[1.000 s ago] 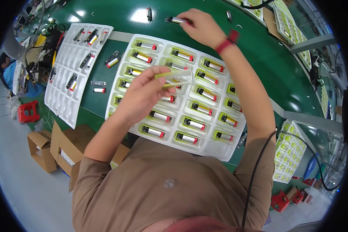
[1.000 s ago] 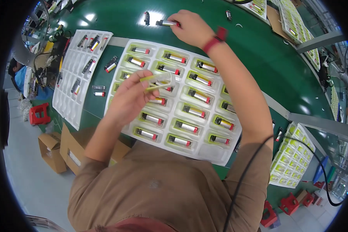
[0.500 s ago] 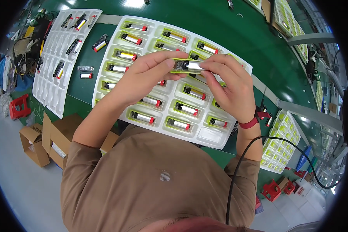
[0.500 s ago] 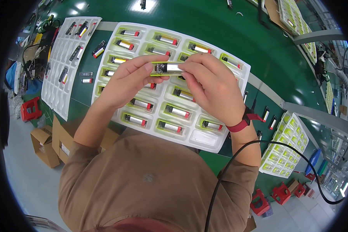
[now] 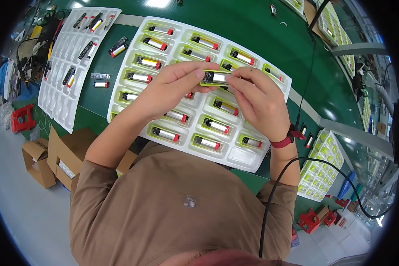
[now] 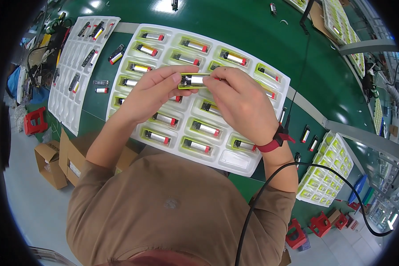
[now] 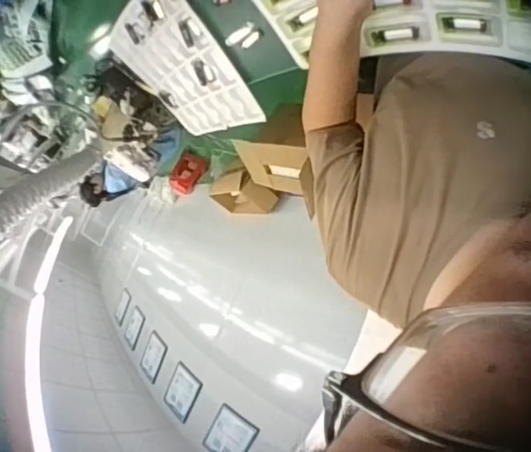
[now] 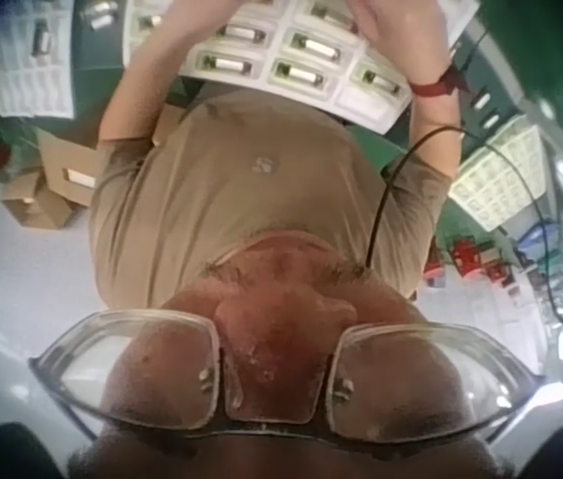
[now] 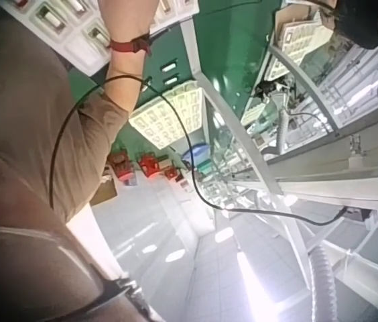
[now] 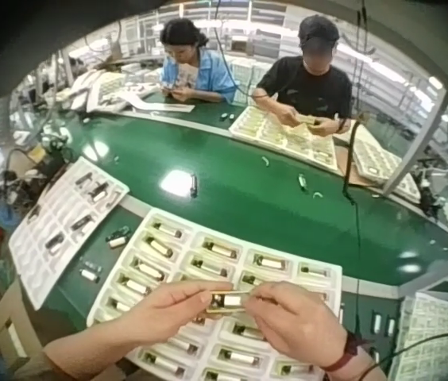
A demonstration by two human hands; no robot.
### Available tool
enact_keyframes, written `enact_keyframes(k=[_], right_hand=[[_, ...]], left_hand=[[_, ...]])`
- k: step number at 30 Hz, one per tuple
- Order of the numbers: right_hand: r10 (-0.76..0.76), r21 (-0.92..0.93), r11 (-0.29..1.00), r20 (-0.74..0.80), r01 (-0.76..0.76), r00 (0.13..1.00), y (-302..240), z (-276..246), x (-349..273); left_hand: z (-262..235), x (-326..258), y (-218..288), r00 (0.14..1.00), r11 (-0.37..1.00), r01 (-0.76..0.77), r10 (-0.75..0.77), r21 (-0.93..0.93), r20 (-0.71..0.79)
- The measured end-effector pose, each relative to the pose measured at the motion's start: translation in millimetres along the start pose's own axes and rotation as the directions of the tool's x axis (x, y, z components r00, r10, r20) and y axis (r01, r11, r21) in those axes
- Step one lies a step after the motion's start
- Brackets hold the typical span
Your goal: The person assembles small electronic components by placing small rectangular batteries into green plastic housings by hand, then organizes the assembled components into a white tray.
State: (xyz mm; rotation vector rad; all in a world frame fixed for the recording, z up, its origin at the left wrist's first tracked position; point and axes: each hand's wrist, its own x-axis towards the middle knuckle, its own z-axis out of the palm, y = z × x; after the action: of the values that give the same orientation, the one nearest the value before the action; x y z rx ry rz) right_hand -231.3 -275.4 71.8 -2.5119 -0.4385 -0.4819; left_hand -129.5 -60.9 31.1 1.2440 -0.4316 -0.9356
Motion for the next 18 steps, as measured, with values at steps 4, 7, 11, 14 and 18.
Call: enact_keyframes(k=[4,7,11,14,18], right_hand=[[-0.009,-0.106,0.994,0.042,0.013,0.999,-5,4,-2],[-0.021,-0.135,0.99,0.041,0.027,0.999,-6,6,-3],[-0.02,-0.143,0.989,0.022,0.023,1.0,-5,11,-5],[-0.044,-0.149,0.988,-0.019,0.041,0.999,-3,16,-6],[0.123,0.177,0.978,-0.089,-0.106,0.988,3,18,-10]], left_hand=[[-1,2,-2,1.0,0.999,-0.006,0.006,0.048,-0.013],[1,4,-2,1.0,1.0,0.001,0.0,0.027,-0.021],[5,4,2,0.998,1.0,-0.005,0.007,0.026,-0.061],[0,5,-1,0.997,0.995,0.025,-0.018,0.101,-0.073],[3,6,2,0.997,0.995,0.042,-0.037,0.089,-0.062]])
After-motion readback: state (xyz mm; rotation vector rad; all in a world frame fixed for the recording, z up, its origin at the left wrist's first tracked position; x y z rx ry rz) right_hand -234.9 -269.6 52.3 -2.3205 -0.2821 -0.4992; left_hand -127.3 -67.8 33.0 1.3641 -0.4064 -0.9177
